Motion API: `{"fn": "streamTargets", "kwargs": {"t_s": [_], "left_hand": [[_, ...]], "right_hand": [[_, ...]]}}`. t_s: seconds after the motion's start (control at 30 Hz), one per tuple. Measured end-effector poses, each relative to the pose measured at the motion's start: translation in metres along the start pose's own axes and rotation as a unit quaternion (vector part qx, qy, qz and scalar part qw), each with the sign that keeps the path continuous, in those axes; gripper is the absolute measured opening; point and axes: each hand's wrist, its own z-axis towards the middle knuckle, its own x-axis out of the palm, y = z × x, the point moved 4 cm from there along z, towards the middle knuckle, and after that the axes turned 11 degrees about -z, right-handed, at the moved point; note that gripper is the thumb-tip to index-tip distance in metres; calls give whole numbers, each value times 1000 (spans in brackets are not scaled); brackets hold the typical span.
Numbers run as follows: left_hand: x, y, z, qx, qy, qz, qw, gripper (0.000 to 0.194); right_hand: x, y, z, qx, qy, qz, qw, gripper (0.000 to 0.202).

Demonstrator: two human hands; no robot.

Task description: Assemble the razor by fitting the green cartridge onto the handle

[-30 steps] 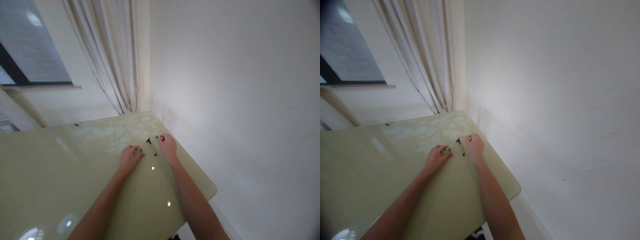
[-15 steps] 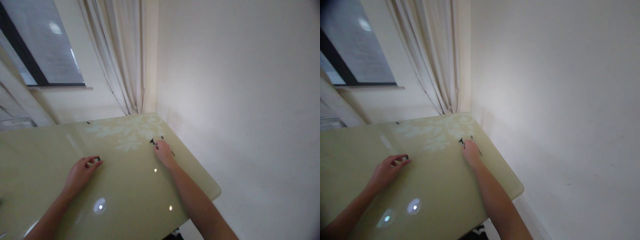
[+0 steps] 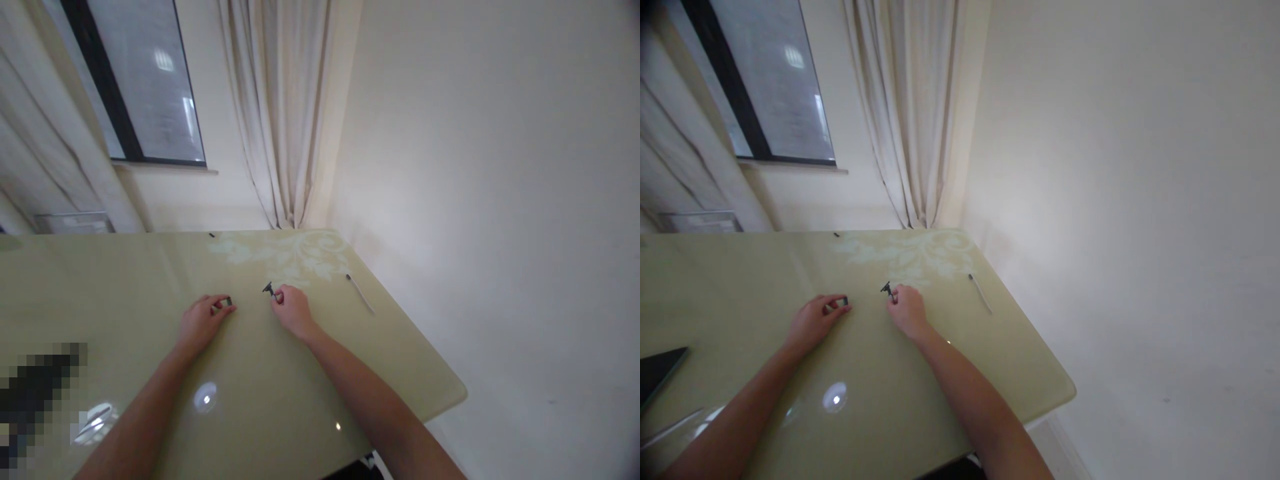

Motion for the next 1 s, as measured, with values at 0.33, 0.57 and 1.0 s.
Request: {"fn": "streamTargets", "kwargs": {"t_s": [0.33, 0.57, 1.0], "left_hand": [[0, 6, -2, 29, 39, -16, 999, 47], [2, 4, -2, 29, 43, -5, 999, 53], [8, -13, -16, 59, -3, 90, 994, 45]], "right_hand": [[33, 36, 17, 29, 27, -1, 999, 23], [-51, -97, 10, 124, -70, -72, 987, 13], [-67, -144, -22, 152, -49, -80, 984, 24]]}}
